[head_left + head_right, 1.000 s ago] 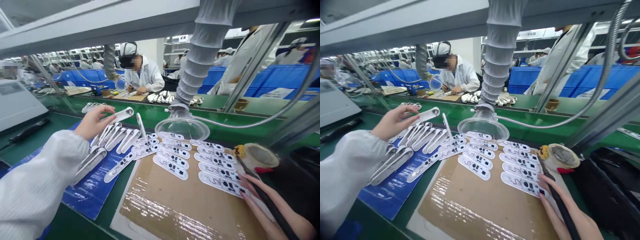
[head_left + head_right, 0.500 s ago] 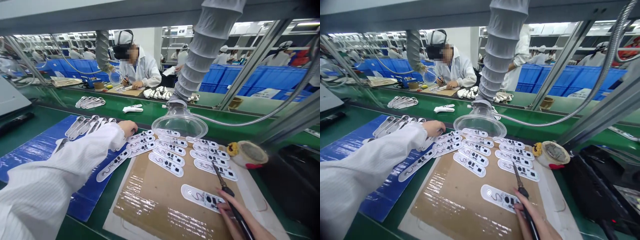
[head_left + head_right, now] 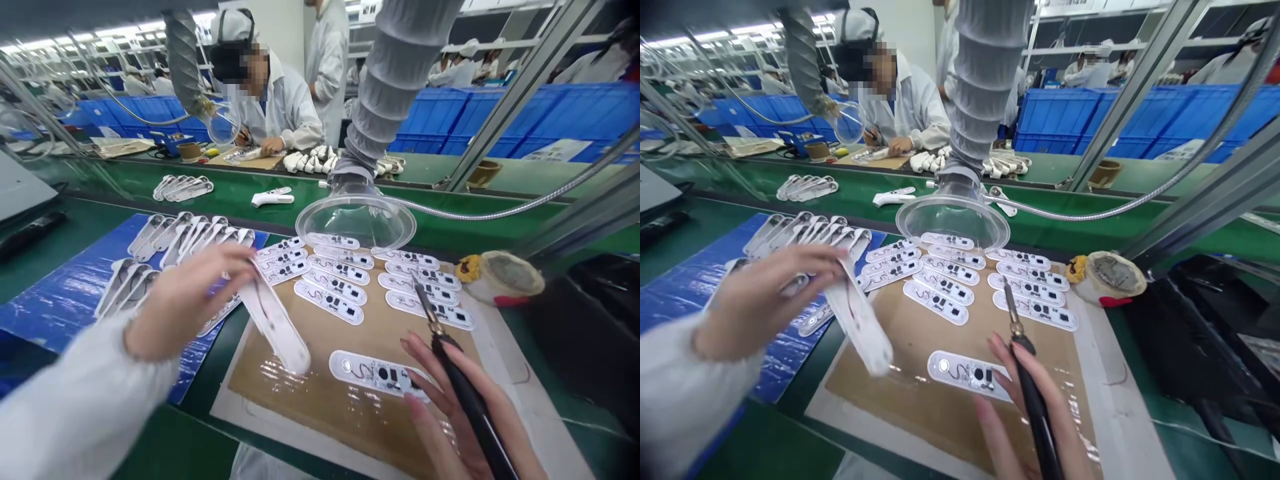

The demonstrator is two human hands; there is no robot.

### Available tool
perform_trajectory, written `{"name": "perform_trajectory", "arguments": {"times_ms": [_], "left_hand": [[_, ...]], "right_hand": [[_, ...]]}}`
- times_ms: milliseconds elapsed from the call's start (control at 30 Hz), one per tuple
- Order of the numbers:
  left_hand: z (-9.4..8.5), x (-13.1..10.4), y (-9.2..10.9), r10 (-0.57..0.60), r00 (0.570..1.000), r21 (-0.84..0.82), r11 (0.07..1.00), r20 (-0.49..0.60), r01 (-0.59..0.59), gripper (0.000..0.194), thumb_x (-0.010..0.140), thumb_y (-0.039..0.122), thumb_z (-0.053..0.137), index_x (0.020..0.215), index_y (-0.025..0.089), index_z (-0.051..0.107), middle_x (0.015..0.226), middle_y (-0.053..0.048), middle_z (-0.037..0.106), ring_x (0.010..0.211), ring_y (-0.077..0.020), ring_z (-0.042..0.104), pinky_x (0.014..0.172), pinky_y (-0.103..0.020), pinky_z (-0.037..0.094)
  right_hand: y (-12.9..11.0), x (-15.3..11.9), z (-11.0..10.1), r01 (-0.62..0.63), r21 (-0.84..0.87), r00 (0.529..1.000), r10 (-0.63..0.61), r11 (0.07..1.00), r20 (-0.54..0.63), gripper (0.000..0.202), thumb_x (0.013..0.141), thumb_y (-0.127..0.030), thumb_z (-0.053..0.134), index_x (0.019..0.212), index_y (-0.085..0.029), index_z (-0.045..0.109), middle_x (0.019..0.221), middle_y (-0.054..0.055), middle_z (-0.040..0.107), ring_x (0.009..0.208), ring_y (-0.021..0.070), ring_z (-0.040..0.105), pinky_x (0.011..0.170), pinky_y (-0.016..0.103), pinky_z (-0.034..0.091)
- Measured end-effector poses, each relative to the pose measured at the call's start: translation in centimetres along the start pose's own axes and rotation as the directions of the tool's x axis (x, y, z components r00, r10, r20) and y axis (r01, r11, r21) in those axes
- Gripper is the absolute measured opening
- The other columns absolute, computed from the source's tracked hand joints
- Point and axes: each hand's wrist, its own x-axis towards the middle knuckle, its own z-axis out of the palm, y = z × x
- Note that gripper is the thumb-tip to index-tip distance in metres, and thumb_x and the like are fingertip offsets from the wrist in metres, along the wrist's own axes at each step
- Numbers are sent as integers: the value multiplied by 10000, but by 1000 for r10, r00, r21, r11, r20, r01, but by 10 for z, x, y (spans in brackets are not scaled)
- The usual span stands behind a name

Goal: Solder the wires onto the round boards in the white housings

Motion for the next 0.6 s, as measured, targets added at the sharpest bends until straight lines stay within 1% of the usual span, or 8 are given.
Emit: {"name": "perform_trajectory", "arguments": {"times_ms": [100, 167, 267, 333, 400, 467, 533, 600], "left_hand": [[38, -29, 70, 14, 1000, -130, 991, -14, -16, 111, 1040, 125, 635, 1106, 198, 688, 1186, -38, 803, 1084, -139, 781, 1007, -269, 658], [59, -35, 101, -112, 992, -281, 955, -54, 93, 148, 1033, 84, 608, 1095, 198, 679, 1156, -56, 805, 1092, -159, 783, 985, -288, 665], [73, -33, 115, -386, 922, -578, 747, 25, 328, 148, 1032, 101, 605, 982, 218, 680, 1043, -42, 798, 1031, -171, 792, 885, -287, 686], [75, -30, 108, -409, 902, -670, 631, 142, 392, 151, 1037, 119, 608, 953, 219, 684, 1023, -43, 783, 1019, -174, 790, 853, -276, 685], [72, -26, 97, -224, 956, -659, 692, 190, 293, 146, 1047, 121, 597, 1019, 215, 705, 1108, -60, 773, 1068, -175, 774, 894, -273, 667], [68, -21, 89, 79, 977, -557, 829, 198, 46, 191, 1081, 143, 541, 1132, 213, 711, 1228, -85, 755, 1130, -194, 751, 938, -293, 643], [65, -13, 87, 340, 909, -462, 864, 242, -200, 231, 1109, 175, 487, 1134, 194, 716, 1246, -91, 759, 1110, -214, 749, 945, -319, 630], [64, -6, 88, 501, 832, -438, 820, 240, -368, 262, 1109, 172, 477, 1042, 167, 731, 1171, -82, 790, 1063, -222, 759, 990, -339, 617]], "right_hand": [[-9, -7, 9, 23, 141, 983, -48, 990, 175, 600, 965, -422, 734, 1530, -399, 532, 1390, 89, 743, 1097, 359, 793, 825, 417, 724], [-8, -13, 15, -57, 183, 954, -1, 981, 301, 585, 989, -384, 717, 1539, -417, 520, 1414, 74, 730, 1044, 314, 816, 800, 361, 725], [-2, -20, 14, -172, 201, 943, 102, 964, 317, 525, 1025, -372, 667, 1531, -414, 533, 1460, 67, 701, 1199, 313, 762, 834, 357, 720], [1, -21, 8, -199, 211, 946, 131, 957, 298, 524, 1041, -366, 647, 1543, -427, 508, 1502, 59, 671, 1234, 305, 747, 863, 364, 714], [1, -21, 0, -172, 200, 949, 108, 964, 296, 558, 1048, -346, 643, 1559, -472, 457, 1522, 38, 657, 1121, 265, 801, 846, 322, 711], [0, -20, -6, -106, 149, 954, 59, 983, 295, 599, 1043, -318, 653, 1569, -490, 424, 1514, 23, 665, 1006, 223, 831, 825, 265, 703], [0, -20, -8, -33, 61, 950, 13, 998, 311, 619, 1034, -282, 663, 1580, -452, 427, 1527, 27, 655, 1073, 221, 816, 887, 250, 685], [2, -22, -8, 41, -16, 930, -32, 999, 366, 613, 1035, -236, 640, 1592, -394, 438, 1560, 32, 625, 1245, 237, 746, 1006, 274, 646]]}}
